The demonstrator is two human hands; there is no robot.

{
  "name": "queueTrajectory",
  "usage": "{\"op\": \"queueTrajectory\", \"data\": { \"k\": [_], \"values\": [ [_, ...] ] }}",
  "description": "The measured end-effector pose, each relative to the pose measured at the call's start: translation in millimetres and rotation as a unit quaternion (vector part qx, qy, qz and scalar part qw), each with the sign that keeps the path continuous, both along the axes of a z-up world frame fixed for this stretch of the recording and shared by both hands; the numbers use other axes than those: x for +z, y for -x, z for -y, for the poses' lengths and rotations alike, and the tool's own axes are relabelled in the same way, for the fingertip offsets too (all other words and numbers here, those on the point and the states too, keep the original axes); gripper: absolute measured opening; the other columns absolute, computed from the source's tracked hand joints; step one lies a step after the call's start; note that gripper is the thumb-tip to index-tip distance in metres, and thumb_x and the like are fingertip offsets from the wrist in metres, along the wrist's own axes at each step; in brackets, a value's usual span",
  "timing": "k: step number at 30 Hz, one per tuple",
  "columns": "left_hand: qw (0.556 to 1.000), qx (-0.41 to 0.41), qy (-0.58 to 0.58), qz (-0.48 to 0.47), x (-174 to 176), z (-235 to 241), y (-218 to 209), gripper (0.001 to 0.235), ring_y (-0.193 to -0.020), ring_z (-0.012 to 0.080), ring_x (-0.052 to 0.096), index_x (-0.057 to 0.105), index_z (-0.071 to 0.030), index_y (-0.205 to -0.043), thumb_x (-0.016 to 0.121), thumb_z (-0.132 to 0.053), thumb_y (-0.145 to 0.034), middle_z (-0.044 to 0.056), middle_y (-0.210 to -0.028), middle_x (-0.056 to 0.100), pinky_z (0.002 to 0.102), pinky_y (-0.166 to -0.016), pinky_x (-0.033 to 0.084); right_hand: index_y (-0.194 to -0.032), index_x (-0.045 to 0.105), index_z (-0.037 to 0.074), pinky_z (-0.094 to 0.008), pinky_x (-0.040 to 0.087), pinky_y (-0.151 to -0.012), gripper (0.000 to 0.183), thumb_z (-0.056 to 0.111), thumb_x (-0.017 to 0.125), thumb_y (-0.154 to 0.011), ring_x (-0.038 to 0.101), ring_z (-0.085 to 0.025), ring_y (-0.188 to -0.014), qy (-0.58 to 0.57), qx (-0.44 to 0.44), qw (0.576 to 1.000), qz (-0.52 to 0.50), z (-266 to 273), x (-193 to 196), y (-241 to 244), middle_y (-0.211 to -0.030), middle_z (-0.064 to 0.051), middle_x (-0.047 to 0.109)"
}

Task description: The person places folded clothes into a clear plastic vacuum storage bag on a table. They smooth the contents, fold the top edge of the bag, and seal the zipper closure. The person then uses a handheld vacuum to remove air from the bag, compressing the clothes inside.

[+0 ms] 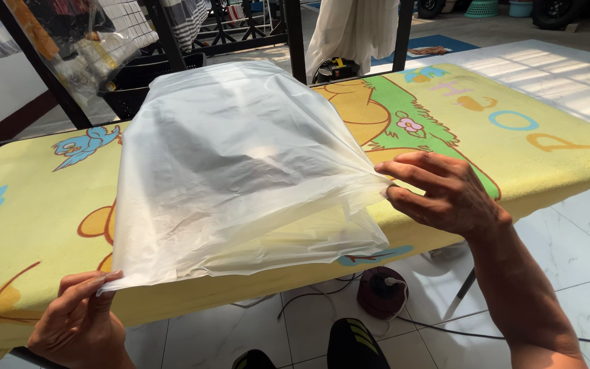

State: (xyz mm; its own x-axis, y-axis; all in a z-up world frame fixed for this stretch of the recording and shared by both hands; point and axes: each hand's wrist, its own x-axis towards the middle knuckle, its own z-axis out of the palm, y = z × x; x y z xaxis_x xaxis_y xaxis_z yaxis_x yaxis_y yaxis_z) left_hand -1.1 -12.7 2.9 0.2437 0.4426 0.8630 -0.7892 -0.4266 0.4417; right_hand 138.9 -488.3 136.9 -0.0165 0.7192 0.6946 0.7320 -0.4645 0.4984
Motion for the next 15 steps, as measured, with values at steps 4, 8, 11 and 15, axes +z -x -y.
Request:
{"op": "queueTrajectory", "data": {
  "k": [4, 8, 11, 15],
  "values": [
    [1.0, -0.003, 0.0, 0.01, -2, -3, -3, 0.016, -0.095, 0.0229, 0.074, 0.069, 0.007, -0.111, 0.078, 0.013, -0.099, 0.024, -0.098, 0.072, 0.03, -0.088, 0.062, -0.104, 0.057, 0.01, -0.037, 0.06, -0.08, 0.029, 0.012, 0.081, -0.088, 0.071, -0.024, -0.103, -0.045, 0.068, 0.996, -0.027, -3, -12, -9, -0.117, -0.005, 0.074],
    [1.0, -0.013, -0.007, -0.003, -10, -9, -3, 0.014, -0.097, 0.0243, 0.074, 0.065, 0.007, -0.109, 0.076, 0.015, -0.103, 0.025, -0.1, 0.071, 0.032, -0.092, 0.062, -0.129, 0.049, 0.008, -0.036, 0.058, -0.079, 0.055, 0.011, 0.085, -0.088, 0.074, -0.024, -0.103, -0.123, 0.143, 0.981, -0.044, -10, -30, -24, -0.115, -0.007, 0.075],
    [0.999, -0.011, -0.022, -0.029, -19, -20, -2, 0.012, -0.099, 0.0231, 0.073, 0.065, 0.006, -0.113, 0.071, 0.014, -0.105, 0.025, -0.101, 0.071, 0.033, -0.096, 0.062, -0.129, 0.051, 0.009, -0.034, 0.061, -0.085, 0.052, 0.012, 0.086, -0.09, 0.073, -0.022, -0.102, -0.179, 0.188, 0.96, -0.107, -13, -46, -31, -0.115, -0.006, 0.075],
    [0.997, -0.016, -0.065, -0.033, -37, -48, -10, 0.01, -0.099, 0.0224, 0.07, 0.062, 0.005, -0.115, 0.067, 0.012, -0.11, 0.025, -0.104, 0.071, 0.031, -0.097, 0.058, -0.123, 0.056, 0.01, -0.037, 0.056, -0.086, 0.051, 0.014, 0.087, -0.083, 0.073, -0.021, -0.101, -0.219, 0.18, 0.953, -0.109, -11, -59, -37, -0.111, -0.009, 0.076]
  ]
}}
